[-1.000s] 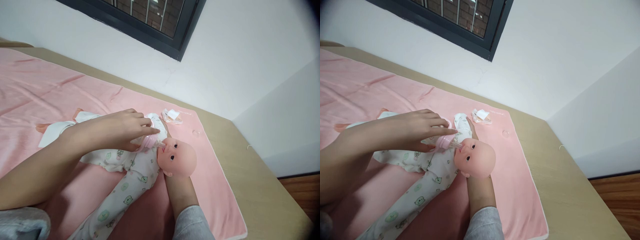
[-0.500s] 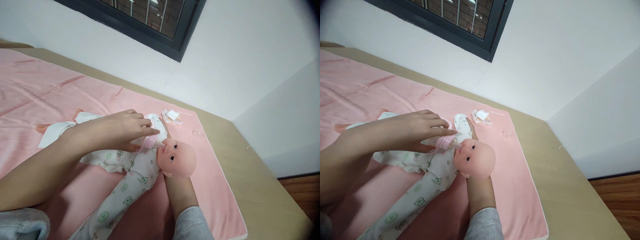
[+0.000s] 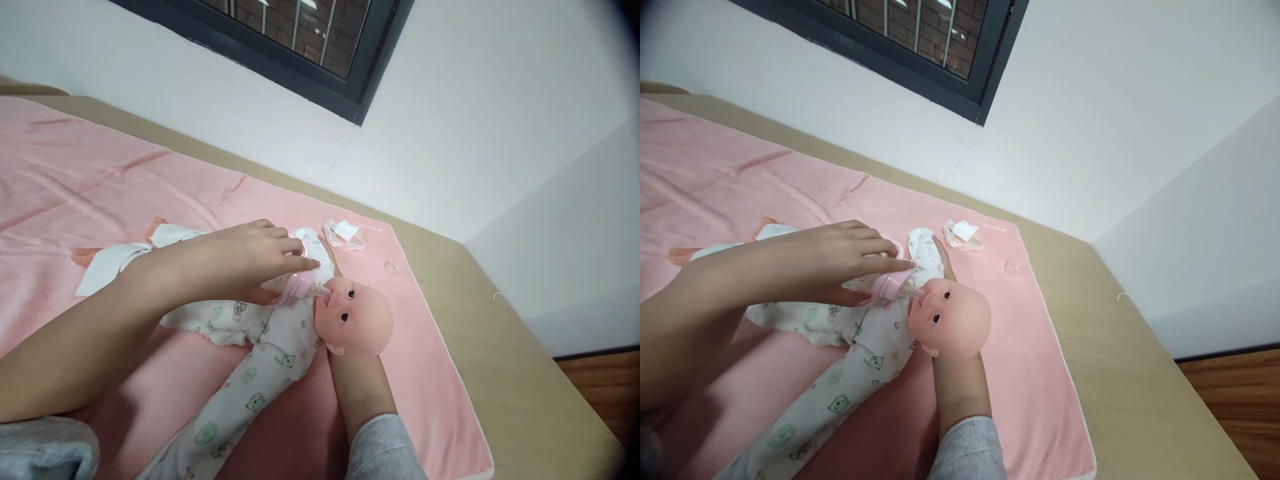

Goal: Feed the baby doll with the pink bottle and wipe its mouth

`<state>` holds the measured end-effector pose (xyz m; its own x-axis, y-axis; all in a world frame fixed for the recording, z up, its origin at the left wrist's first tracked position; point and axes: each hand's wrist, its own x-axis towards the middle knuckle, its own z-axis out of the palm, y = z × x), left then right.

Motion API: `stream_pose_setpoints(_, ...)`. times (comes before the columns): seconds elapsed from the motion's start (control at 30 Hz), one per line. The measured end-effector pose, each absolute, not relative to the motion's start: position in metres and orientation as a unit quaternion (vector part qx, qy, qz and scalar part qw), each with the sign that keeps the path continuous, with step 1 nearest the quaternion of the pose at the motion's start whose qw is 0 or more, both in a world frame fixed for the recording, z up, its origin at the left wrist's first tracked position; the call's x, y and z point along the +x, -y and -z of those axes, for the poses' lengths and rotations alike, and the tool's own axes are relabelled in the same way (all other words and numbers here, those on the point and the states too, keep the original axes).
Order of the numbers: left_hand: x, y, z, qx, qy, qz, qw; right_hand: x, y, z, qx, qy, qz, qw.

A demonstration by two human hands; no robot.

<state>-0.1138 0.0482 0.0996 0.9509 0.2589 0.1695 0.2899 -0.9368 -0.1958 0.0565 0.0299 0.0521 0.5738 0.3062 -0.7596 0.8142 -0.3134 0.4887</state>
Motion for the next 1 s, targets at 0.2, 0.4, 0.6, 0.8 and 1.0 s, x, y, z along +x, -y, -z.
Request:
stream_pose_setpoints(0.2, -0.114, -0.049, -0.098, -0.981, 0.148, 0.066, 0.108, 0.057, -0.032, -0.055, 0.769, -0.302, 0.3, 0.476)
stream_pose_setpoints(0.4, -0.121, -0.054, -0.102, -0.977, 0.174, 0.078, 0.094, 0.058, -0.034, -0.051, 0.634, -0.263, 0.311, 0.657)
stream_pose_setpoints(0.6, -0.138, -0.073, -0.119, -0.958, 0.234, 0.166, 0.018, 0.055, -0.028, -0.053, 0.714, -0.273, 0.255, 0.592)
stream_pose_setpoints(0.8, -0.149, -0.111, -0.112, -0.934, 0.31, 0.179, 0.016, 0.05, -0.021, -0.067, 0.731, -0.371, 0.261, 0.51)
stream_pose_setpoints(1.0, -0.16, -0.161, -0.076, -0.887, 0.395, 0.234, -0.041, 0.046, -0.018, -0.065, 0.687, -0.379, 0.233, 0.574)
